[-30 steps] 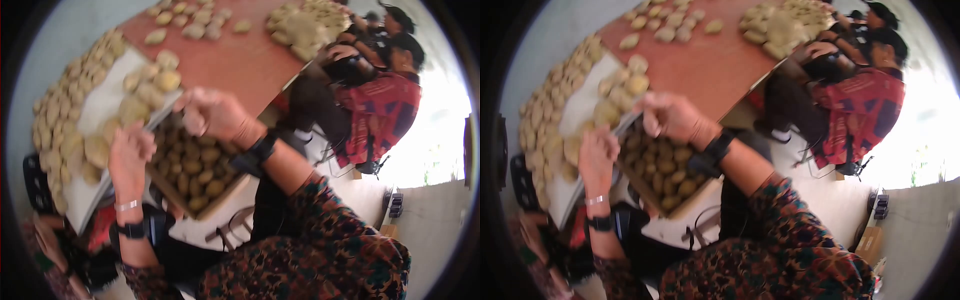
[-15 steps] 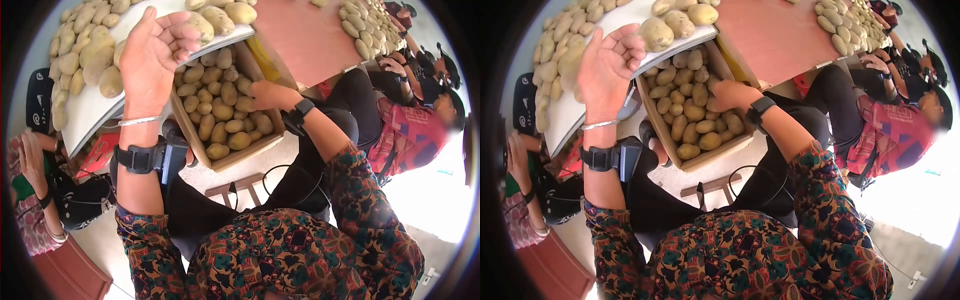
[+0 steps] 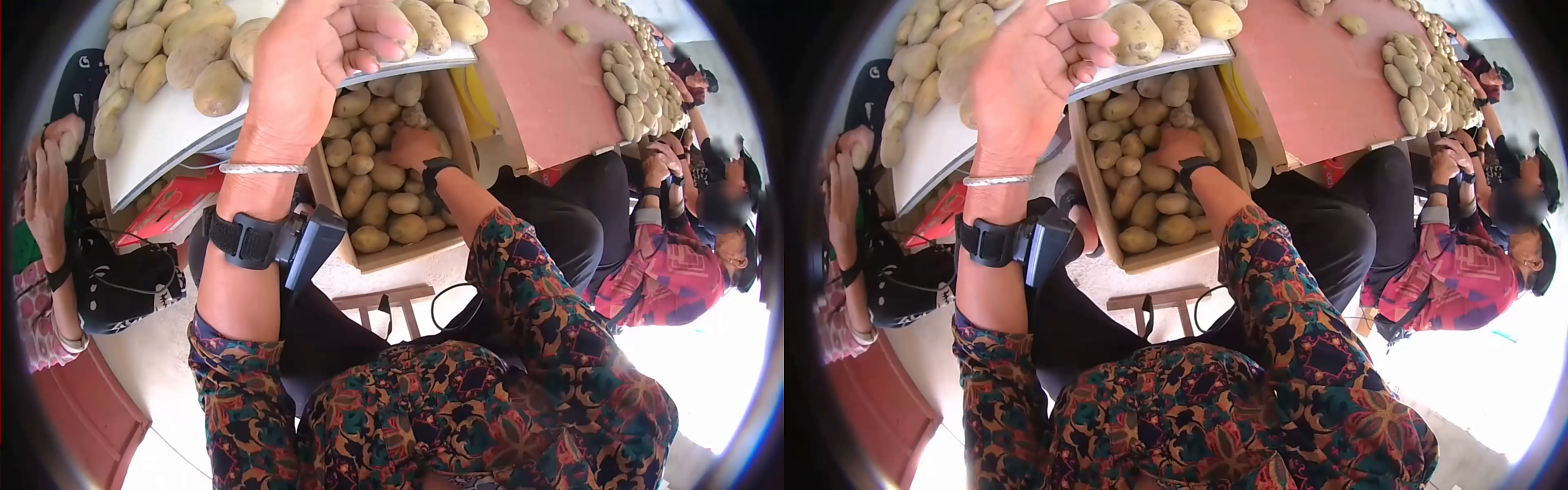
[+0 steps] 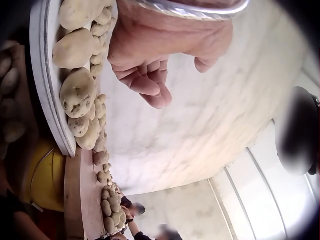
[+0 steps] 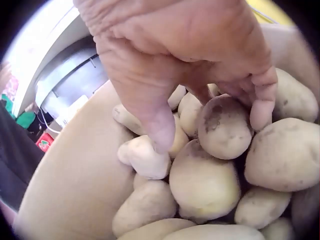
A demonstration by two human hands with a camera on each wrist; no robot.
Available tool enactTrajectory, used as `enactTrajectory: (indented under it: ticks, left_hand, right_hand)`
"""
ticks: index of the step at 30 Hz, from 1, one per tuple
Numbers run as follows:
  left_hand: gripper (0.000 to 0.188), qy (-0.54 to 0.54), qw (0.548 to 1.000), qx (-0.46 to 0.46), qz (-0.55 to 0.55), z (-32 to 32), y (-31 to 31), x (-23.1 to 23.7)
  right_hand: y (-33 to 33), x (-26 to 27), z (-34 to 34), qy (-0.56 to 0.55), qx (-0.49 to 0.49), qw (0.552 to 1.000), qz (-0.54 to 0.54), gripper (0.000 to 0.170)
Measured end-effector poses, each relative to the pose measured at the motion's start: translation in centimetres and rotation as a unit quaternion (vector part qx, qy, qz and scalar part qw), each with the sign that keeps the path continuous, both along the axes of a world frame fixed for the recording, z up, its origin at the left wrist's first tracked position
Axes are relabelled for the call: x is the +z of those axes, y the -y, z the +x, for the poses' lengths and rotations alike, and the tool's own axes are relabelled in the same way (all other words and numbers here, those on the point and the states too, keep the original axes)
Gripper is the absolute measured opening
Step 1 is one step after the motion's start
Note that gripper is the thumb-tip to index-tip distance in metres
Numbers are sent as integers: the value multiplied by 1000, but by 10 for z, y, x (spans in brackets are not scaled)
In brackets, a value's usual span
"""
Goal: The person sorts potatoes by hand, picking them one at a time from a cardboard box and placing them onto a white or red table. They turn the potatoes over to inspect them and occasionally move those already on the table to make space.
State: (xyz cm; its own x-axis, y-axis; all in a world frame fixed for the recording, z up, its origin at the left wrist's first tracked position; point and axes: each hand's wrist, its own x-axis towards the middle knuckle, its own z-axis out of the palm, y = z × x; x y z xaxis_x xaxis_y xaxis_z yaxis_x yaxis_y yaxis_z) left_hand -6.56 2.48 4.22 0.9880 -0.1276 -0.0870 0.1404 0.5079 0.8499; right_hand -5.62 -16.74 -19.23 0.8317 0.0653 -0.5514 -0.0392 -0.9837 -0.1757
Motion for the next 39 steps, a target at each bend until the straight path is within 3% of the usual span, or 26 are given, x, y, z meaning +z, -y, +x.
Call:
enactTrajectory:
  ticks: [1, 3, 4, 5, 6, 8, 10, 11, 12, 14, 16, 18, 20, 23, 26, 28, 31, 35, 37, 39]
  left_hand:
    - [42, 1, 1000, 1, -1, 3, -3, -10]
    - [50, 159, 972, -142, 103, 10, -10, -39]
    - [50, 158, 972, -142, 101, 5, -7, -33]
    - [45, 176, 945, -173, 216, -1, -2, -26]
    - [42, 191, 903, -201, 328, -6, 1, -22]
    - [42, 165, 917, -254, 259, -4, 5, -38]
    - [45, 226, 831, -313, 400, -6, 6, -47]
    - [54, 232, 801, -316, 453, -8, 7, -52]
    - [54, 233, 801, -317, 451, -11, 9, -52]
    - [63, 276, 728, -304, 549, -17, 11, -52]
    - [69, 282, 726, -295, 553, -20, 14, -55]
    - [66, 266, 774, -260, 513, -22, 18, -51]
    - [64, 282, 799, -255, 466, -22, 19, -44]
    - [60, 315, 785, -218, 486, -24, 21, -40]
    - [60, 266, 766, -238, 535, -24, 23, -40]
    - [60, 275, 731, -234, 579, -24, 21, -37]
    - [63, 287, 767, -189, 542, -24, 16, -52]
    - [60, 272, 765, -166, 559, -20, 0, -65]
    - [55, 250, 690, -209, 647, -16, -7, -74]
    - [52, 227, 671, -245, 662, -19, -1, -76]
  right_hand:
    - [1, -3, -1, 20, 2, 1000, 0, 59]
    - [11, -4, 2, 39, 3, 999, -2, 55]
    - [23, -2, 8, 7, 10, 997, 79, 51]
    - [33, -1, 9, -25, 17, 987, 159, 47]
    - [37, 13, -1, -26, 18, 987, 158, 47]
    - [35, 65, -24, -146, -199, 899, 362, 40]
    - [33, 90, -25, -243, -166, 866, 405, 37]
    - [40, 75, -24, -267, -183, 806, 496, 40]
    - [38, 87, -29, -265, -185, 807, 495, 40]
    - [29, 130, -38, -245, -261, 747, 560, 40]
    - [30, 151, -37, -262, -234, 727, 590, 40]
    - [25, 171, -41, -242, -214, 649, 689, 42]
    - [30, 173, -38, -238, -209, 640, 700, 44]
    - [32, 172, -37, -203, -170, 665, 698, 44]
    - [30, 170, -40, -203, -177, 678, 684, 46]
    - [24, 169, -41, -198, -182, 680, 682, 48]
    - [26, 160, -36, -220, -185, 672, 682, 50]
    - [44, 162, -36, -227, -192, 650, 700, 54]
    - [53, 182, -37, -268, -95, 613, 737, 61]
    - [58, 193, -31, -245, -71, 584, 771, 70]
